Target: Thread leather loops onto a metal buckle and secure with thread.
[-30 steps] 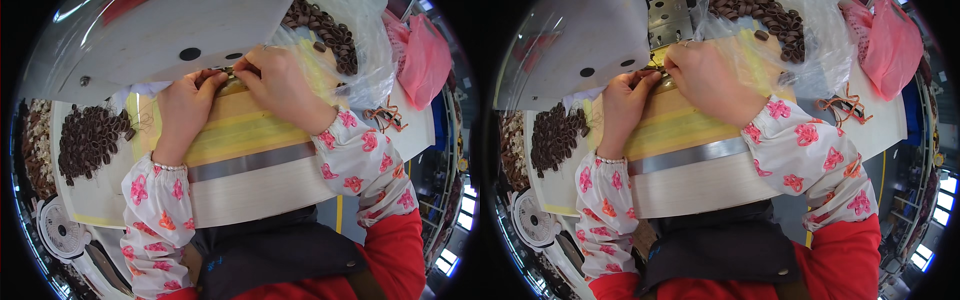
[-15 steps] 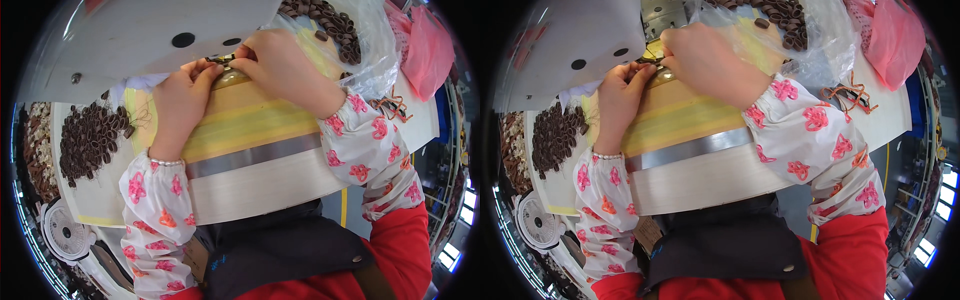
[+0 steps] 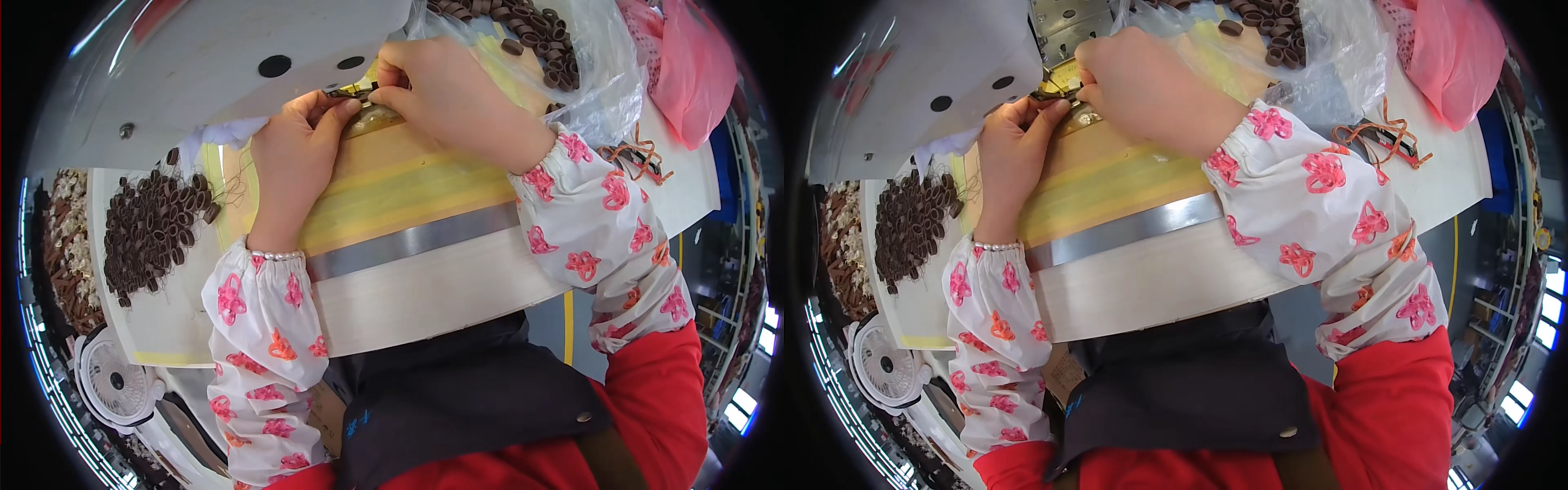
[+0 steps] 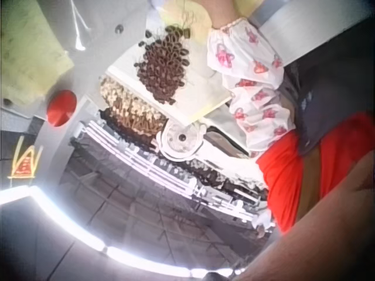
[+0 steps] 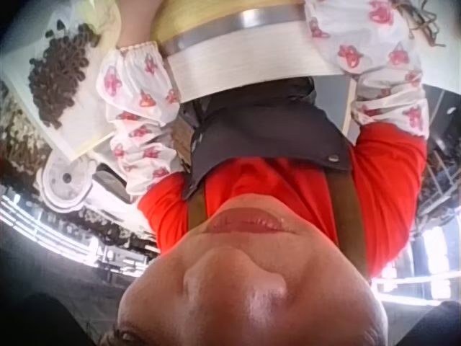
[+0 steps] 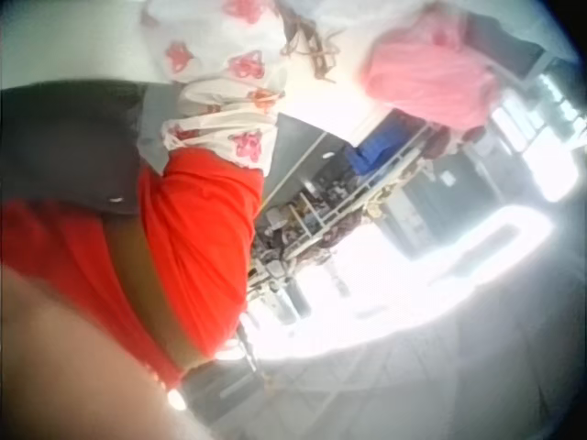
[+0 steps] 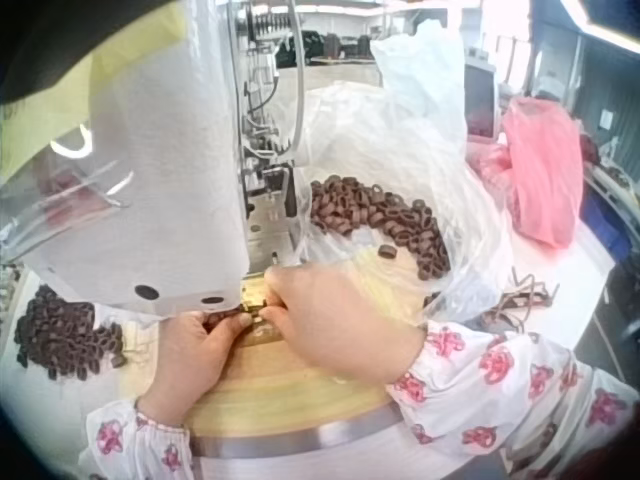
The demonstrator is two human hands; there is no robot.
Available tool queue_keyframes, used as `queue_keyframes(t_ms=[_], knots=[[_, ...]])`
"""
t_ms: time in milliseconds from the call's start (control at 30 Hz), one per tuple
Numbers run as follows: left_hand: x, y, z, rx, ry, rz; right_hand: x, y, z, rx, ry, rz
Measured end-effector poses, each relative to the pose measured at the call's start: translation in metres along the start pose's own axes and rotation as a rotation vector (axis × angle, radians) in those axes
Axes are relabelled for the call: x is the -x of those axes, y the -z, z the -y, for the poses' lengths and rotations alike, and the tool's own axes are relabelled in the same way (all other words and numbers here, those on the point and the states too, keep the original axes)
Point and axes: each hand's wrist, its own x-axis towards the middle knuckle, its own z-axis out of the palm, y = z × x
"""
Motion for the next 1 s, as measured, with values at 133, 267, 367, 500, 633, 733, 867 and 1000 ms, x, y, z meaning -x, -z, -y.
queue_keyframes(t_ms=[133,267,367,500,633,733,867,1000], knots=[[-0.002,-0.001,-0.006,-0.008,0.054,0.031,0.000,0.000,-0.003,0.035,0.032,-0.029],[-0.002,0.003,-0.005,-0.242,0.065,0.033,0.002,0.002,-0.002,-0.020,0.036,-0.038],[0.012,0.005,-0.002,-0.126,-0.219,-0.092,0.006,0.003,0.005,-0.096,0.009,-0.035],[0.044,0.013,-0.024,-0.013,-0.178,0.118,0.011,0.019,0.026,-0.403,-0.371,0.242],[0.054,0.017,-0.026,0.013,-0.201,0.196,0.017,0.011,0.018,-0.640,-0.430,0.356],[0.039,0.012,-0.022,0.190,-0.222,0.081,0.036,0.009,0.018,-0.543,-0.237,0.138],[0.021,0.009,-0.023,0.385,-0.436,0.036,0.059,0.019,0.054,-0.436,0.039,0.242],[0.017,0.015,-0.004,0.078,-0.284,0.226,0.037,0.024,0.031,-0.482,0.025,0.272]])
